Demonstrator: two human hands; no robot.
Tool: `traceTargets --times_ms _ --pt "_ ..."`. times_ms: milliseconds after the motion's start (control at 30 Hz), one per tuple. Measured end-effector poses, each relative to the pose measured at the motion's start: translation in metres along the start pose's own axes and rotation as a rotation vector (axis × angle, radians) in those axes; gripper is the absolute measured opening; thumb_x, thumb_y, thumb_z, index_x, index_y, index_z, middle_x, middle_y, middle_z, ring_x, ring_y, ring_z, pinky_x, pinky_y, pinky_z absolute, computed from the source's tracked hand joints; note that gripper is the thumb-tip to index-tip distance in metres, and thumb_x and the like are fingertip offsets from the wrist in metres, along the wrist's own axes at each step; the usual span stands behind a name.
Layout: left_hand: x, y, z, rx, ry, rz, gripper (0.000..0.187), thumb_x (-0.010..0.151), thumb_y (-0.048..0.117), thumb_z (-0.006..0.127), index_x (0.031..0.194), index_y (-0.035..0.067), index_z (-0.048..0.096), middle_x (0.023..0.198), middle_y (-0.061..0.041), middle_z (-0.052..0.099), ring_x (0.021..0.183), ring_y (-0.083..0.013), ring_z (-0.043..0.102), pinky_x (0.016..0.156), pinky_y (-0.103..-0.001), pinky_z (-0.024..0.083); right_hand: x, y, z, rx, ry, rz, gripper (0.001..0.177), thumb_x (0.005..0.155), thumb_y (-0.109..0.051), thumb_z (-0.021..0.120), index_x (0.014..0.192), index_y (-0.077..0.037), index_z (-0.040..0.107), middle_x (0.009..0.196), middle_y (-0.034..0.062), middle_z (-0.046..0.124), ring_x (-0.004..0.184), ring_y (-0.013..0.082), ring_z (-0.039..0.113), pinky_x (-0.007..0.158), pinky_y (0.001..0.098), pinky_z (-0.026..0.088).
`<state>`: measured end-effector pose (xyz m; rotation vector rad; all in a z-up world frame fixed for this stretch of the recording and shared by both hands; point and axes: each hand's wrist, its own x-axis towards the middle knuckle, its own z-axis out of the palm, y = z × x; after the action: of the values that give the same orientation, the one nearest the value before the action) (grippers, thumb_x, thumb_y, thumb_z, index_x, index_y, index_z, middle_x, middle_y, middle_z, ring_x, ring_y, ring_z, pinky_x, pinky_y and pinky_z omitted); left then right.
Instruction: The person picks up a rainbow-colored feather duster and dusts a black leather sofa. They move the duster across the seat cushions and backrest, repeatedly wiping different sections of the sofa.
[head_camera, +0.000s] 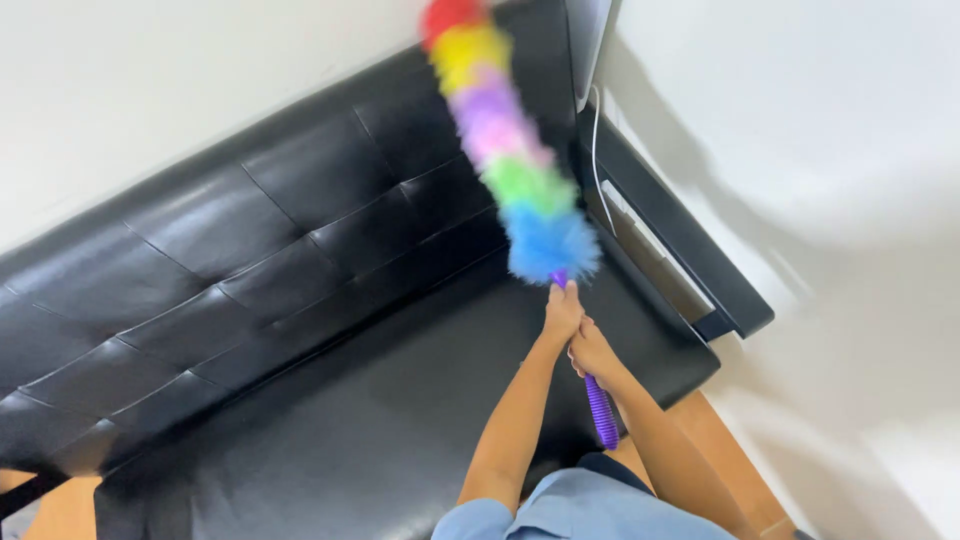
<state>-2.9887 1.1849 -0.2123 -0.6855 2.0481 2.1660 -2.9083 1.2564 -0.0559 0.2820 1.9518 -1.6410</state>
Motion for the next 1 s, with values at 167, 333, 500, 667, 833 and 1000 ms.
traceTargets --times_ms 167,333,500,667,833,1000 --pt "-0.009 0.012 0.041 -0.229 -0.102 0.030 0.040 0.111 0.037 0.049 0.121 -0.001 0.045 0.069 -0.008 0.057 0.055 -0.0220 0.063 0.053 -0.036 0.053 0.025 0.009 -0.059 -0.046 0.008 -0.006 0.039 0.100 -0.022 0.044 0.134 -0.005 0.049 0.066 0.0082 0.057 0.040 0.0161 0.050 0.036 0.0321 0.039" --pt "-0.023 0.030 0.085 -0.436 0.055 -0.098 0.038 0.107 0.039 0.046 0.125 0.006 0.045 0.064 -0.006 0.051 0.051 -0.0199 0.059 0.051 -0.036 0.053 0.030 0.007 -0.106 -0.375 -0.026 -0.004 0.042 0.101 -0.028 0.047 0.138 -0.007 0.049 0.067 0.0050 0.064 0.040 0.0155 0.057 0.038 0.0302 0.043" --pt "0.006 0.016 0.077 -0.019 0.039 -0.069 0.041 0.108 0.040 0.047 0.124 0.003 0.047 0.067 -0.007 0.062 0.056 -0.0195 0.067 0.057 -0.035 0.056 0.037 0.023 -0.084 -0.029 -0.005 0.029 0.040 0.102 -0.031 0.047 0.137 -0.012 0.051 0.064 0.0059 0.054 0.041 0.0133 0.046 0.037 0.0305 0.036" --pt "-0.011 -0.012 0.028 -0.119 0.098 -0.066 0.044 0.107 0.041 0.048 0.121 -0.001 0.048 0.067 -0.010 0.060 0.053 -0.0224 0.066 0.054 -0.037 0.055 0.038 0.030 -0.053 -0.130 -0.108 0.032 0.036 0.104 -0.031 0.049 0.130 -0.006 0.053 0.065 0.0043 0.056 0.041 0.0117 0.049 0.037 0.0289 0.039" --pt "-0.037 0.026 0.021 -0.266 0.219 -0.100 0.042 0.105 0.041 0.049 0.121 0.002 0.046 0.067 -0.011 0.058 0.051 -0.0224 0.064 0.051 -0.036 0.054 0.036 0.033 -0.048 -0.324 -0.139 -0.099 0.042 0.100 -0.033 0.047 0.135 -0.009 0.052 0.068 0.0039 0.059 0.041 0.0120 0.054 0.037 0.0291 0.043" --pt "-0.032 -0.015 -0.012 -0.226 0.176 -0.091 0.041 0.107 0.040 0.048 0.117 0.001 0.047 0.066 -0.007 0.058 0.052 -0.0206 0.064 0.053 -0.035 0.054 0.028 0.048 -0.014 -0.273 -0.163 -0.078 0.044 0.105 -0.035 0.047 0.134 -0.002 0.052 0.075 0.0148 0.062 0.046 0.0186 0.055 0.041 0.0342 0.044"
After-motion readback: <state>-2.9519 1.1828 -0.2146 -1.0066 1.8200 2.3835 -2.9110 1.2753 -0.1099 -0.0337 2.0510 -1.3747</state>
